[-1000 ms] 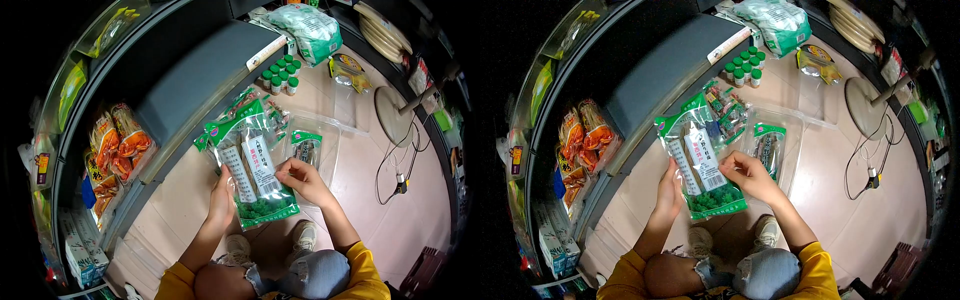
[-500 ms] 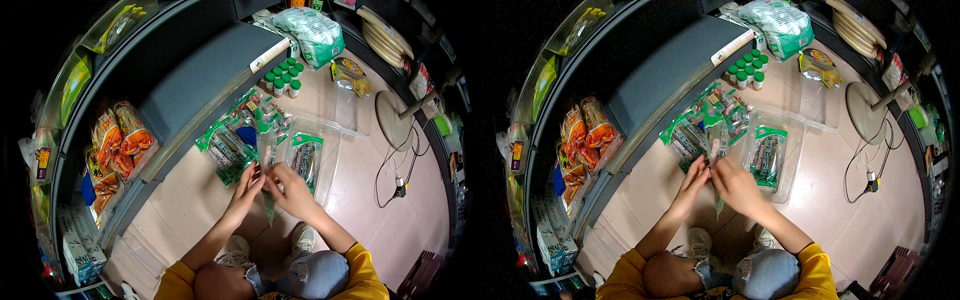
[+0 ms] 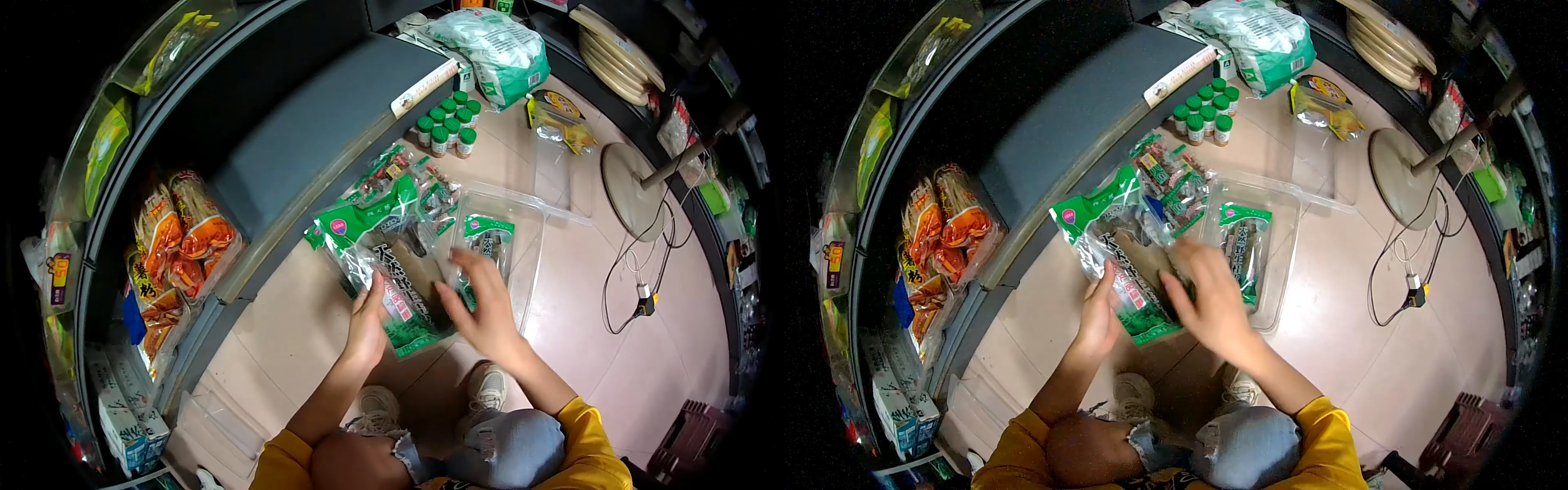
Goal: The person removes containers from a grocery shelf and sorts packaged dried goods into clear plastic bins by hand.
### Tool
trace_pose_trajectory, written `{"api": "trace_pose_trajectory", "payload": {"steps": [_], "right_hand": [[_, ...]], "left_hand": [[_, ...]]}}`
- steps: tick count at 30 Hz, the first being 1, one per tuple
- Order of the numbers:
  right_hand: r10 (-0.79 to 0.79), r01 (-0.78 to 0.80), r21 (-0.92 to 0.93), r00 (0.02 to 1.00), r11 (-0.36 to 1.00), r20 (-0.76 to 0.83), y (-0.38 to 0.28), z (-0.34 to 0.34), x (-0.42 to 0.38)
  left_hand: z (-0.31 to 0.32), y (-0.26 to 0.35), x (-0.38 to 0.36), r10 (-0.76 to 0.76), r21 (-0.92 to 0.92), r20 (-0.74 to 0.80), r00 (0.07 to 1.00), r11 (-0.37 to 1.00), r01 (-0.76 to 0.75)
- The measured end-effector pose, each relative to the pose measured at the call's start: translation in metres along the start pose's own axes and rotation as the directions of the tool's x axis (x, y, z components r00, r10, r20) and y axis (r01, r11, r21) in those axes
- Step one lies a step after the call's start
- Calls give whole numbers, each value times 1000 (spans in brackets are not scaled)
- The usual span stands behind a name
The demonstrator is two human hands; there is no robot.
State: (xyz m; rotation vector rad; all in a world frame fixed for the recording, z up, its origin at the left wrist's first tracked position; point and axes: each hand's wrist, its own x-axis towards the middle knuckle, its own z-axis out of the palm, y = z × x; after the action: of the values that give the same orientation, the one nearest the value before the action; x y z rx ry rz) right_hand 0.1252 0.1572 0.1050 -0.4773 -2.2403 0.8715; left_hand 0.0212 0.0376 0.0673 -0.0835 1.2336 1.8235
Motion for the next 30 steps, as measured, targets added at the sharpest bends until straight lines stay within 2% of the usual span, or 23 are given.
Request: {"api": "trace_pose_trajectory", "payload": {"steps": [1,2,3,4,6,9,11,12,14,15,16,18,19,20,22,24,25,26,28,29,30], "right_hand": [[136,-137,38,991,990,17,10,0,-4],[145,-145,31,989,989,13,16,2,-9],[319,-350,240,935,906,157,21,3,-16],[444,-547,403,835,734,325,26,3,-24],[468,-616,405,783,676,410,35,5,-37],[441,-567,433,821,701,362,42,6,-47],[511,-739,464,674,489,534,46,6,-53],[515,-739,469,674,485,530,49,7,-57],[557,-708,585,691,395,461,56,9,-66],[569,-717,587,679,376,464,64,8,-70],[567,-714,585,683,385,460,69,3,-72],[662,-705,655,631,273,404,79,-8,-79],[701,-656,717,625,234,343,87,-12,-84],[749,-649,736,581,191,319,87,-22,-81],[833,-672,699,514,244,204,104,-28,-87],[893,-697,683,425,216,151,122,-29,-91],[902,-708,665,414,237,119,130,-27,-93],[897,-706,664,426,247,120,138,-22,-95],[890,-752,580,446,314,98,157,-7,-99],[866,-739,543,498,398,42,172,4,-104],[851,-734,540,521,411,61,184,13,-105]], "left_hand": [[4,2,0,6,-11,-23,1000,1000,-6],[7,2,0,10,-21,-44,999,1000,-11],[2,-2,3,-4,23,-71,997,1000,6],[0,-2,3,-54,70,-123,991,996,63],[-5,-8,8,-104,-6,-30,994,995,104],[-5,-16,10,-164,25,-38,986,986,165],[-12,-23,15,-217,58,-24,976,974,218],[-10,-25,17,-220,66,-24,975,973,221],[0,-30,19,-199,195,-2,980,961,195],[11,-33,20,-190,273,-31,981,943,191],[19,-37,23,-228,336,23,973,919,207],[38,-37,35,-304,491,168,938,851,188],[52,-31,40,-399,586,209,893,782,213],[67,-30,41,-365,603,202,909,777,178],[52,-68,71,-273,585,278,921,809,63],[65,-88,68,-179,564,148,973,823,66],[55,-111,74,-107,559,186,977,829,-15],[38,-139,88,-56,704,273,960,692,-160],[48,-141,84,-99,826,245,964,541,-154],[46,-145,88,-126,849,195,973,519,-103],[45,-149,93,-149,865,135,980,499,-44]]}}
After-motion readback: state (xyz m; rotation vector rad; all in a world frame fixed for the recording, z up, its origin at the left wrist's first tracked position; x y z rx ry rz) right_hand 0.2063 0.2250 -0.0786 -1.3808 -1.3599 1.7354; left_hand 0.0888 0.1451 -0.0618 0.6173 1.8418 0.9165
